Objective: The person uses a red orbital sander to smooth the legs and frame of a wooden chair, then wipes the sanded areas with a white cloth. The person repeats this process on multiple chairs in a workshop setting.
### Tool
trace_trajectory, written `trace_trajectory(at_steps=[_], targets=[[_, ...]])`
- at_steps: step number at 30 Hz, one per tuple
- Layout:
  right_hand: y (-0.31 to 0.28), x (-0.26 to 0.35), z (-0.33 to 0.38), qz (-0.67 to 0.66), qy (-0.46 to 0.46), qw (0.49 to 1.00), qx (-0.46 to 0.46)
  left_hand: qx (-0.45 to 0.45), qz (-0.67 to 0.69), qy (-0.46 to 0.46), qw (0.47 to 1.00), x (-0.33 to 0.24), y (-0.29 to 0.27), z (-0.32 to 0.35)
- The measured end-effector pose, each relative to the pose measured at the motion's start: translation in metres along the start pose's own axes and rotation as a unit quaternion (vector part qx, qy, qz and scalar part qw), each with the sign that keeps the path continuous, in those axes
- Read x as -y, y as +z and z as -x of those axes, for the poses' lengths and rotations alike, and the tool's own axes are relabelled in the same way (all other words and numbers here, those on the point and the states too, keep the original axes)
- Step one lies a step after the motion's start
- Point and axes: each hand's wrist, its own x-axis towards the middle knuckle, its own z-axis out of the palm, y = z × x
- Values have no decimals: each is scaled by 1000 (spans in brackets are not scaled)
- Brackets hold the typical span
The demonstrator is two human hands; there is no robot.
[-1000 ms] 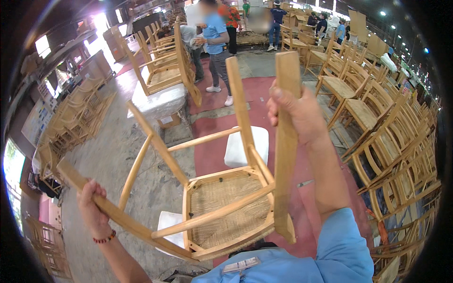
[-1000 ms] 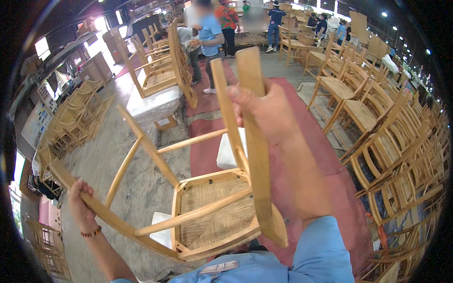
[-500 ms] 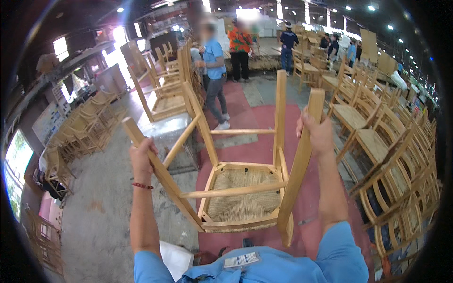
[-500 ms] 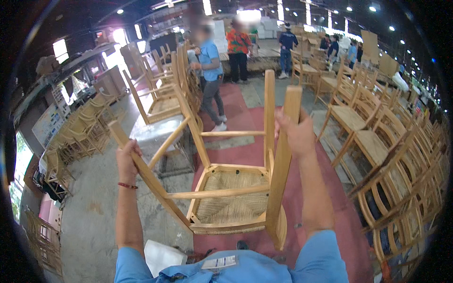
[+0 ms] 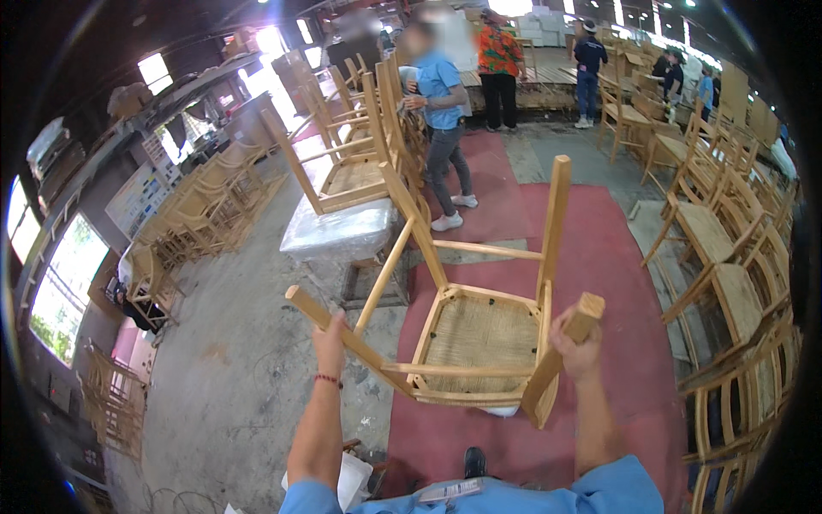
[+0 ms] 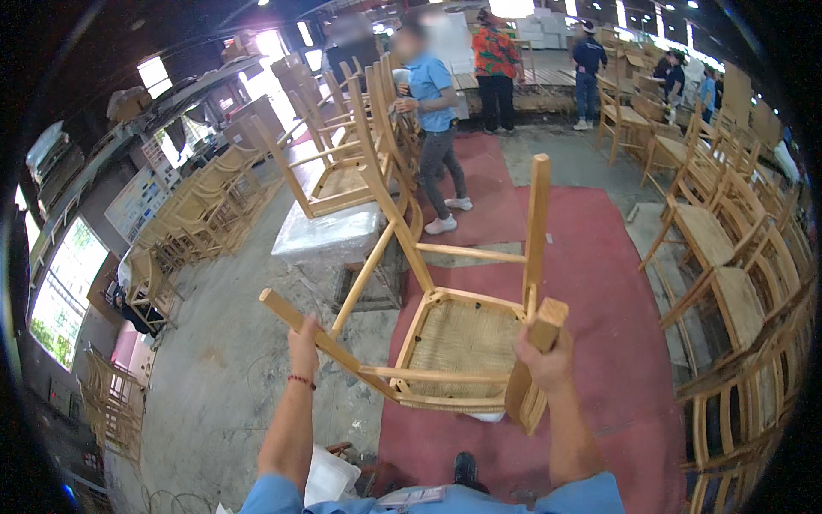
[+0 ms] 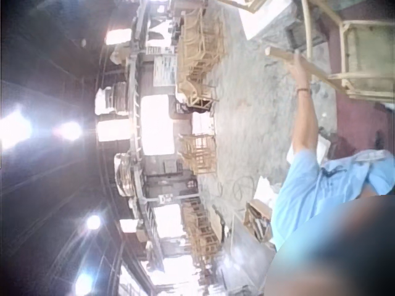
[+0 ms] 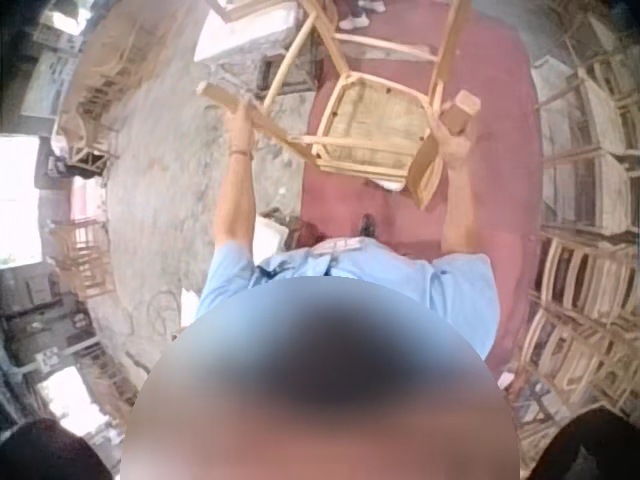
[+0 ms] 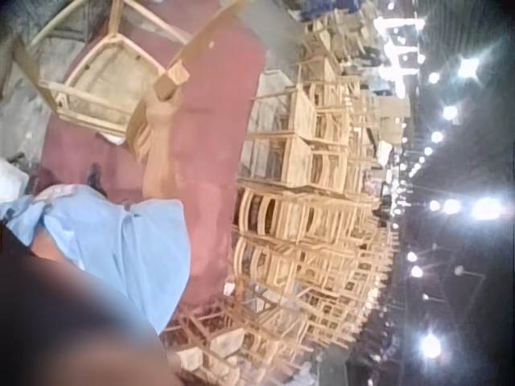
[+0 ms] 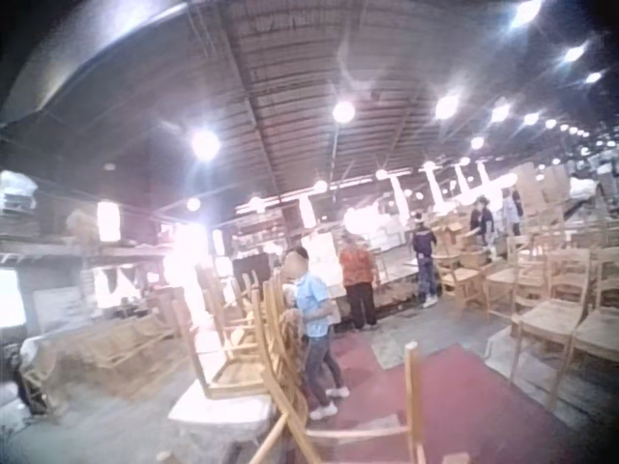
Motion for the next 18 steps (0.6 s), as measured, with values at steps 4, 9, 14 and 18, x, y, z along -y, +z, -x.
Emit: trace_trajectory(at_steps=[4,9,14,18], targets=[[-6,-29,28,20,-2,1000,-11,30,-20,48,998,32,-11,27],[-21,-131,119,220,134,965,-54,18,-57,-174,983,138,-43,116],[-93,-249,247,409,543,682,270,408,-428,-273,759,249,-153,325],[-78,-288,301,471,430,554,536,304,-415,-378,769,279,-253,475]])
